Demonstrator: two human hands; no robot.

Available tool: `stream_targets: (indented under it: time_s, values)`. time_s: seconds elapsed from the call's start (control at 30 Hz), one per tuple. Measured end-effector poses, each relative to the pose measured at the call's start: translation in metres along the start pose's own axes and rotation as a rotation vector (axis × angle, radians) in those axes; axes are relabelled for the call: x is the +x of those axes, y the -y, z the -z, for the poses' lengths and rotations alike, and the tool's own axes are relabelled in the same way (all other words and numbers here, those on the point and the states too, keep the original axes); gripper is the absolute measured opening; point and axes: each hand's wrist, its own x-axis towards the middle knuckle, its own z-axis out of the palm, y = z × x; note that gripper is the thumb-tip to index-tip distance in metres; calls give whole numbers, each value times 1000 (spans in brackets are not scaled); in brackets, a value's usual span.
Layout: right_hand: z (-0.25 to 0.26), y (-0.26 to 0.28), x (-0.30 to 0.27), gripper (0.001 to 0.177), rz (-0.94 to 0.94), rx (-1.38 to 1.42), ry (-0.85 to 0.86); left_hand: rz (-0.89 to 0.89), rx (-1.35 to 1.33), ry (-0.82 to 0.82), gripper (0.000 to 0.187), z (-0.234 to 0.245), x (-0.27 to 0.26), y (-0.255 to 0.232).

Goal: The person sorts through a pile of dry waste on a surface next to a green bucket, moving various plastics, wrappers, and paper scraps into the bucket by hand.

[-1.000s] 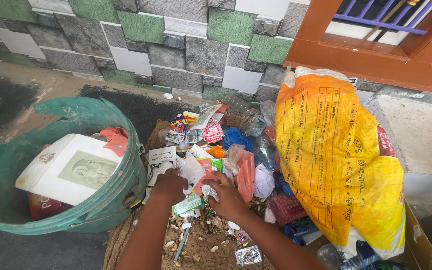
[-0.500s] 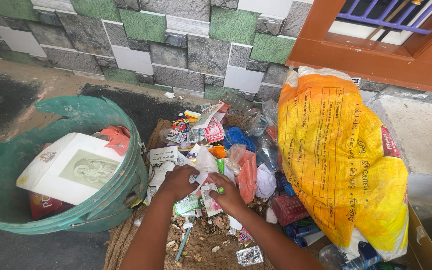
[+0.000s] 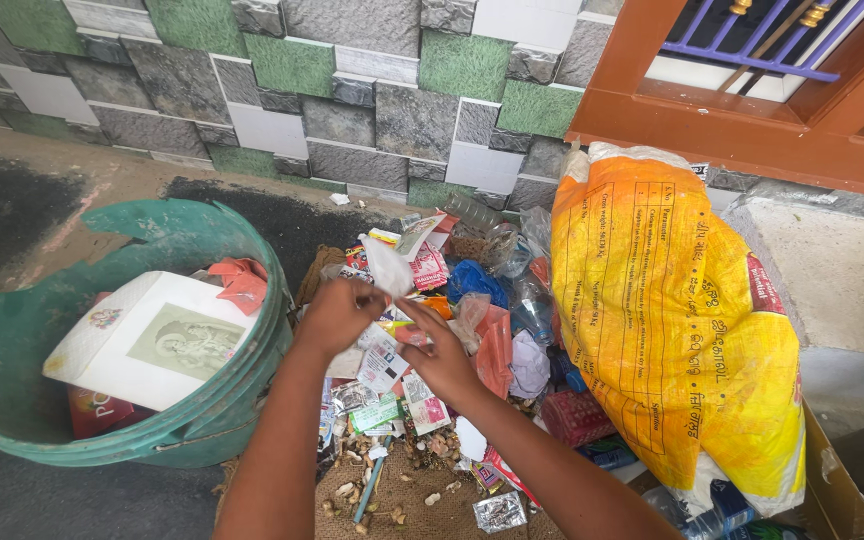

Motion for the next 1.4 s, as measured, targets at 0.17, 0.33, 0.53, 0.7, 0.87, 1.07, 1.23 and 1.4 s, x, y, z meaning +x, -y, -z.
stream_targets:
  time_s: [0.17,0.33,0.53,0.7,0.87,1.07,1.23,1.4]
  values:
    - [-47,48,21,71,151,98,-68,-194,-12,-184,23,51,1,-28]
    - [-82,103,20,74,516,-137,-62,-316,-91,-514,23,103,-19,-28]
    - [-113,127,13,63,508,-252,151,-24,-45,-732,28,133,-56,1]
    - [-110,116,9,50,517,-394,213,221,114,-598,35,130,-62,36]
    - [-110,115,7,47,510,-438,189,350,210,-441,37,126,-56,63]
    - [-119,112,4,42,505,-427,129,643,316,-366,40,130,-65,58]
    - [-120,110,4,40,505,-452,121,761,545,-314,45,126,-69,50]
    - [-121,114,2,43,517,-458,95,567,646,-126,73,113,-57,71]
